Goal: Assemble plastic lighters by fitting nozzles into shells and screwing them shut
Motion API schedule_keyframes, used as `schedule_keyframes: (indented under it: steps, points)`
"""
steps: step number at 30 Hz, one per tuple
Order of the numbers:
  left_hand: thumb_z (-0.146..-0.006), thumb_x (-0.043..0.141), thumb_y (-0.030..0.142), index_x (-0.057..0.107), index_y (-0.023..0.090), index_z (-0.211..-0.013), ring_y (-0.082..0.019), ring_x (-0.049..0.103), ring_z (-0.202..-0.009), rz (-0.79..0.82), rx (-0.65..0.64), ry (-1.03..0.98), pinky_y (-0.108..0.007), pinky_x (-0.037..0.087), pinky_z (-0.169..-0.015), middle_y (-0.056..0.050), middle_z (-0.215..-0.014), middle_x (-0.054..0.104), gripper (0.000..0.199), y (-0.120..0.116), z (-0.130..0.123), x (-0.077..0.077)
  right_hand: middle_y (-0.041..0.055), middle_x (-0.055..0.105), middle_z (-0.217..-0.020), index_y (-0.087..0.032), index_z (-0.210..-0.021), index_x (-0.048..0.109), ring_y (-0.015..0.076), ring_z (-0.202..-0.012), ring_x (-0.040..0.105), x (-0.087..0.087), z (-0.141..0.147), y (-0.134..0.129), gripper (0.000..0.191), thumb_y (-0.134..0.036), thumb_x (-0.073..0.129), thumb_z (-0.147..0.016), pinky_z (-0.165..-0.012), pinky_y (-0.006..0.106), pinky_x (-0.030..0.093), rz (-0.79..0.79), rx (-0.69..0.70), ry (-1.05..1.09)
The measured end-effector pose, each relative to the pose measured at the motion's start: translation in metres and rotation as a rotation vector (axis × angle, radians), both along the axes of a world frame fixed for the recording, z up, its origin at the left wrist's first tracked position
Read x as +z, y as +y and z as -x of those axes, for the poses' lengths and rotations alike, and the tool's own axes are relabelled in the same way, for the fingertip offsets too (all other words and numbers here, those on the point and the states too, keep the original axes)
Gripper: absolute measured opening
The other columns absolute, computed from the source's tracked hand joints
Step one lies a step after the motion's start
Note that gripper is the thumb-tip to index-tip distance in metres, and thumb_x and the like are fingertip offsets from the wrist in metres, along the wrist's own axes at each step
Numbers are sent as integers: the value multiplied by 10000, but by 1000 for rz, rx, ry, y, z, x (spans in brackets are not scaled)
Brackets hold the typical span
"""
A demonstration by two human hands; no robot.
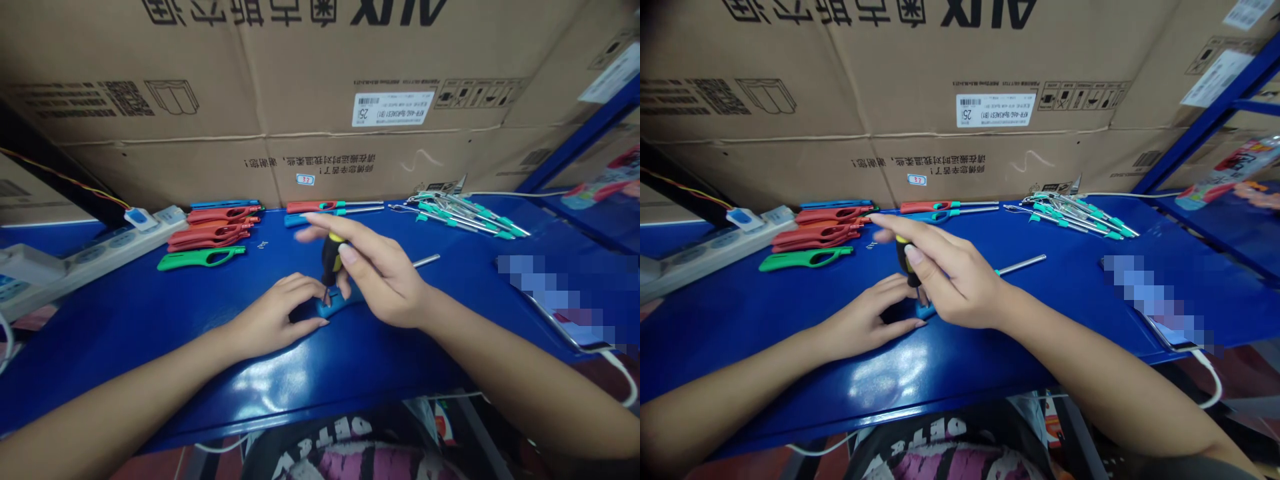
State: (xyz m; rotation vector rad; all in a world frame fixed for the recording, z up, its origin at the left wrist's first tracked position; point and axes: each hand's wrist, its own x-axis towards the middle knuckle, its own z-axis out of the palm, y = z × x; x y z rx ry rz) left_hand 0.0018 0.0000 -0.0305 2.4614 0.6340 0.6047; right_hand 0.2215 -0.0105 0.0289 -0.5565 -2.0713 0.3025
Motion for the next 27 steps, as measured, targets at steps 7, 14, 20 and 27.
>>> schedule_keyframes:
  steps: [7, 14, 20, 27]
  points:
    - [-946, 672, 313, 607, 214, -1121, -217, 617, -1070, -43, 0, -25, -372, 478, -971, -56, -1120, 673, 211, 0, 0, -1, 67, 726, -908, -152, -1190, 636, 168, -780, 675, -6, -2, 2, 277, -333, 544, -1002, -696, 300, 566, -360, -126, -11]
    - [-948, 671, 315, 601, 209, -1150, -222, 599, -1124, -45, 0, -3, -373, 460, -1000, -64, -1176, 670, 239, 1, 1, -1, 61, 739, -986, -145, -1190, 634, 132, -804, 683, -4, 1, 1, 241, -267, 593, -987, -728, 250, 568, -186, -103, 13]
    - [-948, 671, 311, 604, 210, -1133, -214, 593, -1125, -3, -3, -8, -367, 456, -1009, -52, -1158, 666, 222, 0, 1, -1, 105, 689, -1231, -172, -1386, 540, 162, -1009, 682, -1, 1, -2, 393, -215, 333, -1055, -803, 299, 586, -99, -63, -4]
    - [-944, 677, 314, 605, 212, -1146, -215, 605, -1096, -40, 1, -14, -370, 469, -983, -55, -1148, 672, 238, 0, 1, -2, 42, 681, -851, -178, -1104, 679, 154, -754, 644, -1, 0, -2, 212, -321, 637, -953, -685, 280, 559, -313, -160, 2]
